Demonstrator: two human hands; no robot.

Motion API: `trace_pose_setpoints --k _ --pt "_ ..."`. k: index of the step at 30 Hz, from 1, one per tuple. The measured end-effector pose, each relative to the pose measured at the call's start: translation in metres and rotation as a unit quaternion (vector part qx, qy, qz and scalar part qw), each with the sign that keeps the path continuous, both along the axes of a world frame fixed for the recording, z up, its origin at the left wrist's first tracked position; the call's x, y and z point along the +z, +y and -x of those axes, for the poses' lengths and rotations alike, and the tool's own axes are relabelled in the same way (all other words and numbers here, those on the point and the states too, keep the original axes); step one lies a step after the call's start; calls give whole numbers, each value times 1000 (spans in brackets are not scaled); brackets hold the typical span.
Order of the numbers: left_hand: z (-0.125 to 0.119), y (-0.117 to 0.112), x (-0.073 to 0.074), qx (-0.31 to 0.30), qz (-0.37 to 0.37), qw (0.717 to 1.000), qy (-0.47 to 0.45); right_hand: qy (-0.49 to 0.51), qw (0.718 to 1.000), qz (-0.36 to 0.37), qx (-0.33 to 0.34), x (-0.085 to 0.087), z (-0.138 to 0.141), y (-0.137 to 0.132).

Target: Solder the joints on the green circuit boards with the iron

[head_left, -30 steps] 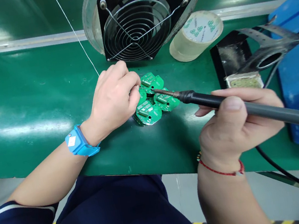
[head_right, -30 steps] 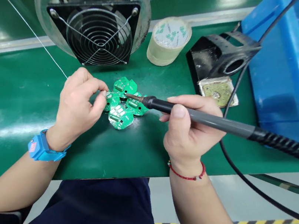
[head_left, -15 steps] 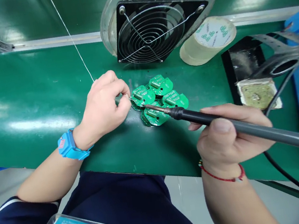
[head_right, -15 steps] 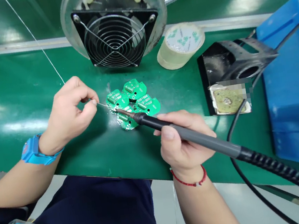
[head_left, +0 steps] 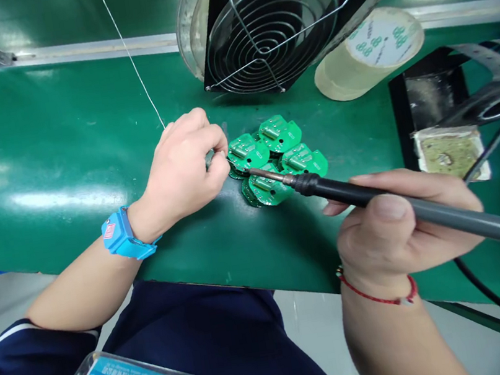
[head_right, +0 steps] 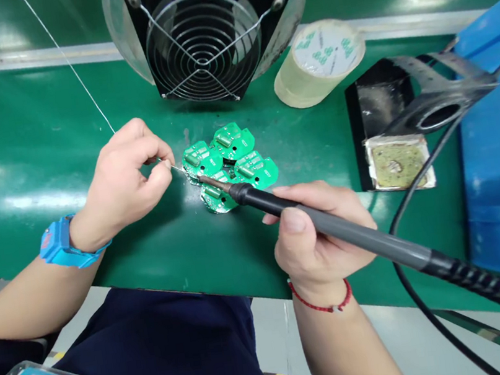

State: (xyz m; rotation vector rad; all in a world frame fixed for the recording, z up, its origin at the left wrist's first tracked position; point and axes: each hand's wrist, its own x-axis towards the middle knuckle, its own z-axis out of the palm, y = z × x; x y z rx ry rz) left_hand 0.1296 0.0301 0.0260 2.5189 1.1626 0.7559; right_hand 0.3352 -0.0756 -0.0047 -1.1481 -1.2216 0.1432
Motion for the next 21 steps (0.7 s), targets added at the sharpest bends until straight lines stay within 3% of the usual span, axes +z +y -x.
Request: trace_pose_setpoints --k 15,21 --pt "-6 -5 -4 -1 -19 999 45 9 1000 -13 10 0 0 1" --pt "-9 -6 -10 -23 -65 995 73 19 1000 5 8 -2 0 -2"
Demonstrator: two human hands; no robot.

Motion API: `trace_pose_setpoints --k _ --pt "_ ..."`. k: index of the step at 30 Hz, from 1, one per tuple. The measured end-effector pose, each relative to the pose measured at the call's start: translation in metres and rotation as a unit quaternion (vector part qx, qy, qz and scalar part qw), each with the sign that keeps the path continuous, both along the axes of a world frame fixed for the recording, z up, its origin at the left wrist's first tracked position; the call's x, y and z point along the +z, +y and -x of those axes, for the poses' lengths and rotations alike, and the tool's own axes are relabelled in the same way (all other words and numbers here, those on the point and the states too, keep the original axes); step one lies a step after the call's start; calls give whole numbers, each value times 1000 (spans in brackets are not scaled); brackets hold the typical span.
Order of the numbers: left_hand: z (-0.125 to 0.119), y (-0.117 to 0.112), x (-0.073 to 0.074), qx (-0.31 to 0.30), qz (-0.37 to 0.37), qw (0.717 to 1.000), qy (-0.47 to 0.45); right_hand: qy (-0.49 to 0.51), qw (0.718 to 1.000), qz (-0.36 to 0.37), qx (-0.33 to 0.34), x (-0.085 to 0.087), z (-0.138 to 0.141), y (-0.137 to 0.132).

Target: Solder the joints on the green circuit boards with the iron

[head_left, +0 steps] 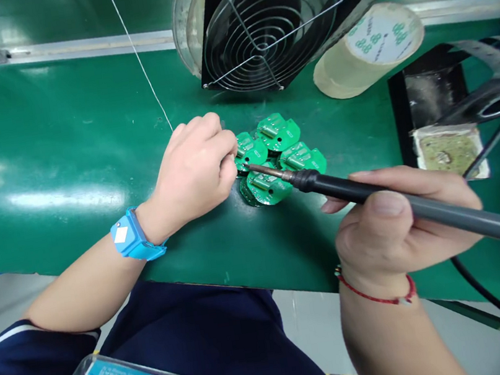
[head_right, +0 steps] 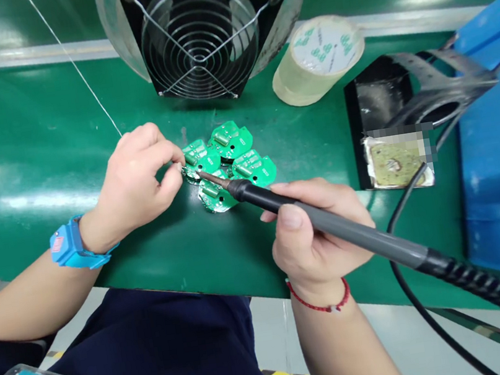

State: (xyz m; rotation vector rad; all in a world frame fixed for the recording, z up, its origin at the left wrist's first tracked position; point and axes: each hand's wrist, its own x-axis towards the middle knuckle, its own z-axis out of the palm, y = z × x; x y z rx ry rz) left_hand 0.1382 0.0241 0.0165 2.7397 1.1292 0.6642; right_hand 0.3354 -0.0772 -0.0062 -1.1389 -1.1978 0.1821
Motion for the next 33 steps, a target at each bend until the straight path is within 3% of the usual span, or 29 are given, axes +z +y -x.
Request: trace_pose_setpoints --k 6,9,13,18,22,26,33 --pt "-3 -3 -2 -16 -67 997 25 -11 1000 -12 9 0 -1 1" --pt "-1 -3 -2 -33 -65 997 5 -12 1000 -10 6 0 -1 1" --pt "7 2 5 -45 -7 995 -90 4 999 -29 -21 -1 0 1" --pt "14 3 17 7 105 973 -207 49 995 -61 -67 -1 -3 2" --pt "12 -4 25 -54 154 972 -171 107 985 -95 -92 2 -9 4" --pt "9 -12 29 -139 118 978 -100 132 982 -119 -60 5 -14 7" --pt "5 -17 24 -154 49 986 -43 129 986 -109 -12 4 -15 7"
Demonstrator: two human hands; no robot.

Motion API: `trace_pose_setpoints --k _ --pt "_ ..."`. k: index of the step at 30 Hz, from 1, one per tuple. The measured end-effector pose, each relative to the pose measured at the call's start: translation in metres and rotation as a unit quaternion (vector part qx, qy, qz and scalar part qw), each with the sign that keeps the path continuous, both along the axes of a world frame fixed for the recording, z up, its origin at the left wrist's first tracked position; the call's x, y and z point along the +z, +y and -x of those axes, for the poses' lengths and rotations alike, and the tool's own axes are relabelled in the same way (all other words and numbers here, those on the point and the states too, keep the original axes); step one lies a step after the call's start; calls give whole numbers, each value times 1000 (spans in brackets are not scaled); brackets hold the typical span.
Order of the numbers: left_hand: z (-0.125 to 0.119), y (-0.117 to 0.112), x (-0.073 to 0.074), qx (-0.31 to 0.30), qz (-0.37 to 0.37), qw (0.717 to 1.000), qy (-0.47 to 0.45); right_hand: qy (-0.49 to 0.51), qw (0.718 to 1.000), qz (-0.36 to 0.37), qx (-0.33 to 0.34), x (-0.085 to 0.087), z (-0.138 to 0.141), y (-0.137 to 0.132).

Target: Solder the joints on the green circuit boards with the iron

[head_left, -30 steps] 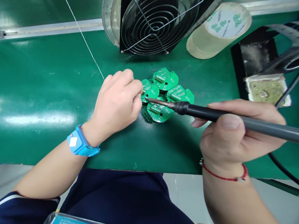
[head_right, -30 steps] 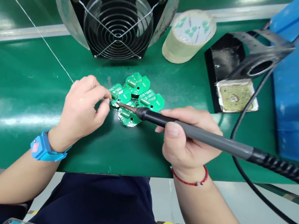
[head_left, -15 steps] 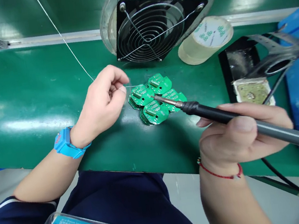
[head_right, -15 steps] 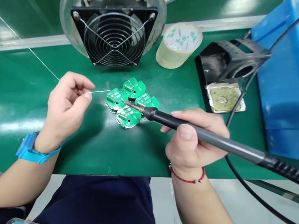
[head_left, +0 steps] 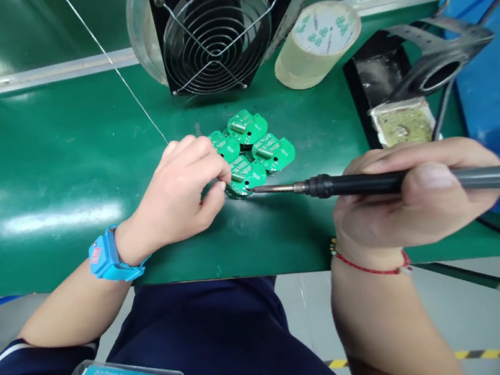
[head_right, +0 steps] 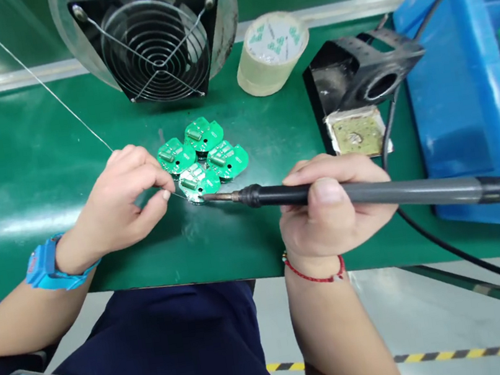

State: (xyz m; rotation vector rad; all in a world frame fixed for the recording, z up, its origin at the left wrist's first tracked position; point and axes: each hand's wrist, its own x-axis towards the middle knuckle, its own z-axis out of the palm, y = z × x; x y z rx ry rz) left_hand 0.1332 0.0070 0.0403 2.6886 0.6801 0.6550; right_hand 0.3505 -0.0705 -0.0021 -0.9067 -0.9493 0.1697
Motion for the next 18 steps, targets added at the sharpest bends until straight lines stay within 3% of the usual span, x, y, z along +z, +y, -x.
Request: trace_pose_setpoints --k 6,18 --pt "-2 -2 -3 7 -14 1000 14 0 999 46 4 4 5 -4" --pt "-10 -10 -9 6 -81 996 46 -22 998 57 3 7 8 -5"
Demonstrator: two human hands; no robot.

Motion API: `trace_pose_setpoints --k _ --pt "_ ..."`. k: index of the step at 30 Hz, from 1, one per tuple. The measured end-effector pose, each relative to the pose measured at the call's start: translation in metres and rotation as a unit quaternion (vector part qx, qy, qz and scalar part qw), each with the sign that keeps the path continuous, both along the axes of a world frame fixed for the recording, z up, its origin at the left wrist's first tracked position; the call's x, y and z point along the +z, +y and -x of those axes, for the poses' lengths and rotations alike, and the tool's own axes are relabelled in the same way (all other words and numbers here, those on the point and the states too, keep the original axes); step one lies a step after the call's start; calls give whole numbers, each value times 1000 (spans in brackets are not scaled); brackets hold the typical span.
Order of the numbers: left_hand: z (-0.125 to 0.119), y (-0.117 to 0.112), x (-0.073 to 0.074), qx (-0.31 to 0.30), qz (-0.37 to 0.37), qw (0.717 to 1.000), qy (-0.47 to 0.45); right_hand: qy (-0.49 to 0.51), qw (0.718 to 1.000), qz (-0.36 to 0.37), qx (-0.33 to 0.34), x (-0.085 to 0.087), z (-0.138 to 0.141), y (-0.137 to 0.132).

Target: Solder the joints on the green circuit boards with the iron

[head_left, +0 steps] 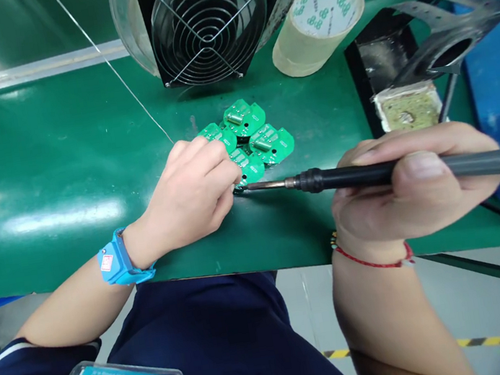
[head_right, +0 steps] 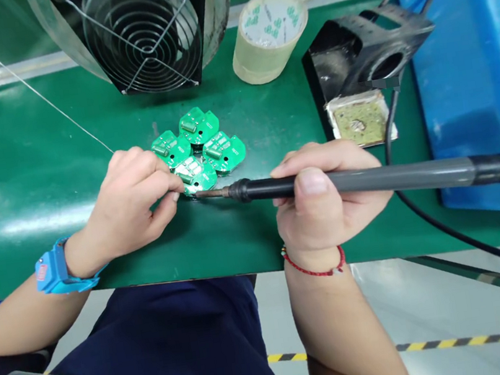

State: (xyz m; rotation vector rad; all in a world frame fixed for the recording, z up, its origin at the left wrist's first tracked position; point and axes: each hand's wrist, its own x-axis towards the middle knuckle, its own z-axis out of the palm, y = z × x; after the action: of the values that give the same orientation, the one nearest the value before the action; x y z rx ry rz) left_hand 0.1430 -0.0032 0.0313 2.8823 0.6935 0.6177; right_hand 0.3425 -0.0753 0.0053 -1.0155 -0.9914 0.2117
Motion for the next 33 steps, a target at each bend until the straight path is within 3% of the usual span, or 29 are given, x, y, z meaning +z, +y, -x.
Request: trace_pose_setpoints --k 6,16,33 --pt "-1 -2 0 23 7 1000 -16 20 999 -26 -16 -3 -1 2" --pt "-5 -1 -6 13 -32 999 3 -1 999 17 -29 -3 0 -1" --pt "-5 -2 -5 9 -22 1000 -9 5 1000 15 -27 0 2 -2"
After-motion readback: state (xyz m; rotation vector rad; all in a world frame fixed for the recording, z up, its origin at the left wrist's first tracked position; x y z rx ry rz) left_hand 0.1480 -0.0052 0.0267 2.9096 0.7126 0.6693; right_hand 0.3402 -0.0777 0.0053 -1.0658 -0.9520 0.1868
